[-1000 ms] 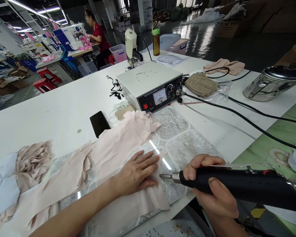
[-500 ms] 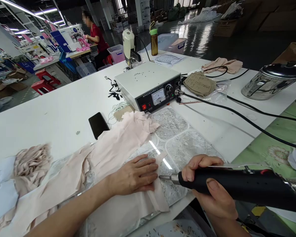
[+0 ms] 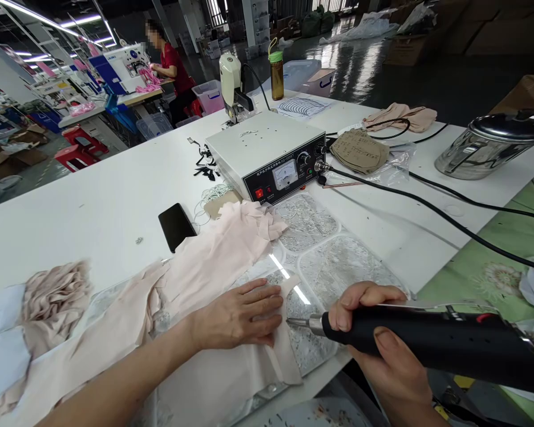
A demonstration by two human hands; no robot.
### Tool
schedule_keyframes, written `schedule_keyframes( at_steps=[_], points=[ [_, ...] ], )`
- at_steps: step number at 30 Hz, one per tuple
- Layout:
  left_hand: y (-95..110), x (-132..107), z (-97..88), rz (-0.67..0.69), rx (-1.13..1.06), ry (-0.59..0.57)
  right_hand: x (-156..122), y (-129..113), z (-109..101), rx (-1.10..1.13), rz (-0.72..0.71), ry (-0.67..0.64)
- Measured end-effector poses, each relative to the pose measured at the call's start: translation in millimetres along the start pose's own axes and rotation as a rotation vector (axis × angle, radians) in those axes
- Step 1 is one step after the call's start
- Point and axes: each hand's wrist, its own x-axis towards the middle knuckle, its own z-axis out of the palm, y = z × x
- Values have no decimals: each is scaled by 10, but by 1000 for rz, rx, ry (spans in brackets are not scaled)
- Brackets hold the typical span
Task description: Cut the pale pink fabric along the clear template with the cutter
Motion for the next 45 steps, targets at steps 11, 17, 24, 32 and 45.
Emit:
schedule_keyframes(
  at_steps=[11, 17, 24, 32, 45],
  points=[
    [-110, 55, -12, 73, -127, -34, 14, -24, 13, 24, 21, -4],
    [-129, 57, -9, 94, -135, -33, 14, -21, 11, 18, 32, 13],
    [-134, 55, -17, 93, -121, -60, 21, -23, 23, 6, 27, 23],
    [-150, 59, -5, 105, -122, -51, -2, -17, 23, 16, 22, 30],
    [-179, 157, -63, 174, -123, -42, 1, -26, 25, 15, 31, 15]
  ],
)
